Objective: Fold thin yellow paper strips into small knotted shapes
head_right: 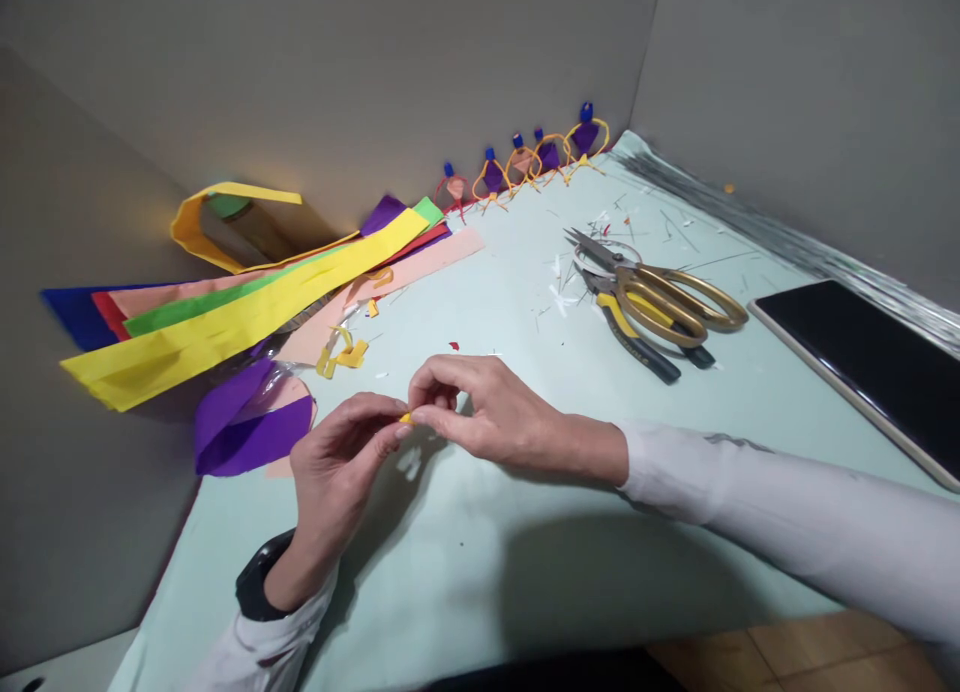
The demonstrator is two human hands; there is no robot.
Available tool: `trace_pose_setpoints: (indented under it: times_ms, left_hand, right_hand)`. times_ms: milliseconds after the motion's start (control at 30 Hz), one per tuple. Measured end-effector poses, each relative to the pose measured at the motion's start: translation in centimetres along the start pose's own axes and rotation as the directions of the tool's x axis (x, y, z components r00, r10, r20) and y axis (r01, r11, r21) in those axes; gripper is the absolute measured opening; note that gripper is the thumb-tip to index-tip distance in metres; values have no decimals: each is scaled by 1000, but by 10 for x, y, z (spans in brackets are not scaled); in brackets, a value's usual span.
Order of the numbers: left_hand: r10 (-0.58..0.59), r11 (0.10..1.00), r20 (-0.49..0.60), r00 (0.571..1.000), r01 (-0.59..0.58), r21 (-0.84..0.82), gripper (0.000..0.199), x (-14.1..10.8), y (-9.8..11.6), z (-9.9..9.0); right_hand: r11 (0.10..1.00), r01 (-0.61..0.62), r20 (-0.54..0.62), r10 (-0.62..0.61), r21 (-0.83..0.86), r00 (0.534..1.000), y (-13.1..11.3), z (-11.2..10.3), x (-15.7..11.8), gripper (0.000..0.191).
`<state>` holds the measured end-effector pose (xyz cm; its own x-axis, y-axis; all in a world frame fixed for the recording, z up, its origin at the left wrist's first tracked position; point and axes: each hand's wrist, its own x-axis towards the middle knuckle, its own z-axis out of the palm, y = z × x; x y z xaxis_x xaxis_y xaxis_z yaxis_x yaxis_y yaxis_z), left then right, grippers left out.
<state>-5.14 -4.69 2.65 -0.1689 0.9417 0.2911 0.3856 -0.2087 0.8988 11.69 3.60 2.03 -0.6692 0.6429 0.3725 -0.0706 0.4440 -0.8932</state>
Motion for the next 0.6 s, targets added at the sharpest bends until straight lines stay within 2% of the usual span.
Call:
trace_pose_setpoints:
  times_ms: [100,267,433,533,600]
  left_hand:
    - [-16,999,5,1000,16,-30,8,0,0,0]
    - [-163,980,5,987,162,-115,8,1,-2,0]
    - [-261,924,18,965,255,-285,15,2,-6,2]
    - [-281,895,46,959,279,-348,18,2,-8,4]
    - [-283,886,63,957,286,-364,19,2,-8,4]
  right_hand:
    - [999,-45,18,44,27,999,-1,0,1,6]
    - [972,-191,62,184,135,981,-3,0,2,3]
    - [923,-241,95,223,299,970,3,-1,4,8]
    - [834,-338,162,297,436,941,6,0,5,15]
    - [730,-424,219,365,536,905,7,1,5,20]
